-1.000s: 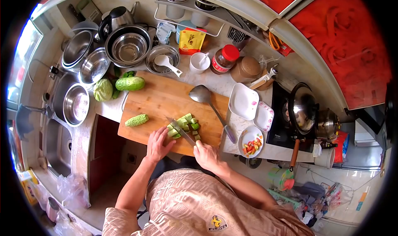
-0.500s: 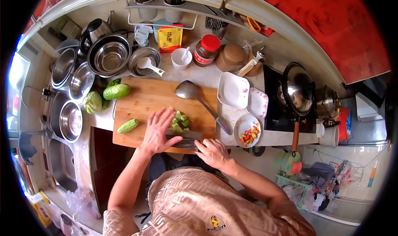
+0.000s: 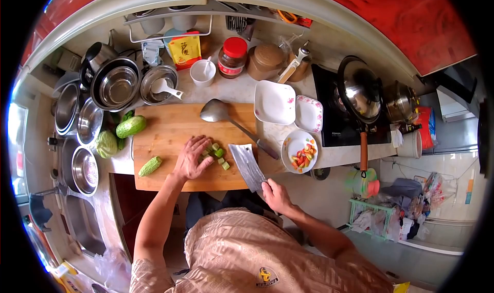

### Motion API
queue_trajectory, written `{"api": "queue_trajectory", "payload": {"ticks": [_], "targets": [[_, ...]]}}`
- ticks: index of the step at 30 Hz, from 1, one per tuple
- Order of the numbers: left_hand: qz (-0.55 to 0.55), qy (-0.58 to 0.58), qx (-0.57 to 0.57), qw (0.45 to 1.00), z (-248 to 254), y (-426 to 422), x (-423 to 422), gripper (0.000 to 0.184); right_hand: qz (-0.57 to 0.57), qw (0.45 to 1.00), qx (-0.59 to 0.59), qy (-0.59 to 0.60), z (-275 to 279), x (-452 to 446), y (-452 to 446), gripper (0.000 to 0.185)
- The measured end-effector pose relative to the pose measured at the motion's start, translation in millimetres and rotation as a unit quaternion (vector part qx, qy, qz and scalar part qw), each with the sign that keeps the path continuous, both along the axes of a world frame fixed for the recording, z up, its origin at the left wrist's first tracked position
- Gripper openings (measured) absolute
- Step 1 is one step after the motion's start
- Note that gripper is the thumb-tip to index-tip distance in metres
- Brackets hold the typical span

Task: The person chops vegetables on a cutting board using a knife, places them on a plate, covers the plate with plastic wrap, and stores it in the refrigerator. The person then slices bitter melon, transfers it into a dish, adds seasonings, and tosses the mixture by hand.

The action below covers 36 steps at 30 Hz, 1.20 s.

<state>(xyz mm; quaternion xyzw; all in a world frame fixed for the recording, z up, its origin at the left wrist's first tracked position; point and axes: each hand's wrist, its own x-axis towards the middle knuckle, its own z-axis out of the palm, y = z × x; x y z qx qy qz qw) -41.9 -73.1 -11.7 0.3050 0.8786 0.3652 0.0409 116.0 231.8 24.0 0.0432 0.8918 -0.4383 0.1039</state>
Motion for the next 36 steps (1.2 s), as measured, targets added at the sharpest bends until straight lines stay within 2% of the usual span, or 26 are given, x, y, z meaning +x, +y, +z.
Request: {"api": "queue_trajectory", "payload": {"ticks": [2,3,4,5,7,8,10,12,13,15,17,18,19,21,22,23,26,27,29,31,33,36], "targets": [[-0.013,-0.015,0.005,1.0,9,0,2,0.063,-0.105,0.972,-0.149,-0.145,-10,-3,-11,0.031],[-0.025,-0.026,0.008,0.999,11,-1,2,0.063,-0.129,0.955,-0.201,-0.175,-15,-8,-18,0.03],[-0.045,-0.03,0.014,0.998,10,-6,1,0.076,-0.129,0.952,-0.211,-0.183,-19,-10,-25,0.03],[-0.049,-0.03,0.012,0.998,11,-8,3,0.076,-0.13,0.948,-0.221,-0.19,-23,-14,-31,0.031],[0.017,0.027,-0.024,0.999,13,-16,19,0.097,-0.11,0.954,-0.213,-0.183,-23,-23,-47,0.032],[0.023,0.021,-0.06,0.998,8,-18,27,0.114,-0.098,0.959,-0.203,-0.17,-24,-26,-54,0.032],[0.042,0.058,-0.067,0.995,-2,-11,42,0.115,-0.088,0.965,-0.194,-0.156,-24,-34,-64,0.032],[0.055,0.071,-0.078,0.993,-2,2,44,0.114,-0.058,0.981,-0.135,-0.124,-25,-39,-70,0.031],[0.081,0.08,-0.098,0.989,1,11,41,0.111,-0.061,0.981,-0.135,-0.122,-34,-40,-71,0.031],[0.104,0.091,-0.116,0.984,3,19,32,0.108,-0.027,0.998,-0.063,0.004,-49,-42,-72,0.031],[0.093,0.092,-0.162,0.978,4,26,22,0.105,-0.013,0.998,-0.055,0.035,-52,-45,-67,0.031],[0.097,0.081,-0.159,0.979,15,30,18,0.097,0.001,0.997,-0.049,0.064,-49,-50,-65,0.032],[0.097,0.084,-0.158,0.979,15,32,13,0.097,0.0,0.997,-0.048,0.068,-44,-53,-63,0.032],[0.089,0.061,-0.137,0.985,13,33,6,0.086,0.005,0.999,-0.039,0.019,-35,-55,-64,0.033],[0.082,0.091,-0.1,0.987,11,33,6,0.07,0.002,0.999,-0.046,0.015,-46,-52,-66,0.034],[0.08,0.094,-0.101,0.987,8,37,9,0.07,-0.001,0.999,-0.052,0.01,-55,-47,-69,0.034],[0.139,0.118,-0.009,0.983,9,49,15,0.046,-0.013,1.0,-0.019,-0.007,-52,-44,-83,0.033],[0.132,0.12,-0.009,0.984,7,50,15,0.046,-0.006,1.0,-0.011,-0.02,-51,-45,-85,0.033],[0.188,0.122,0.056,0.973,1,53,15,0.038,-0.007,0.998,-0.036,-0.045,-56,-44,-95,0.032],[0.219,0.136,0.09,0.962,-6,57,13,0.028,-0.024,0.991,-0.053,-0.117,-40,-50,-104,0.033],[0.225,0.115,0.112,0.961,-7,57,11,0.027,-0.043,0.99,-0.114,-0.067,-34,-47,-105,0.035],[0.219,0.11,0.123,0.962,1,68,10,0.026,-0.062,0.988,-0.126,-0.058,-36,-42,-98,0.035]]}}
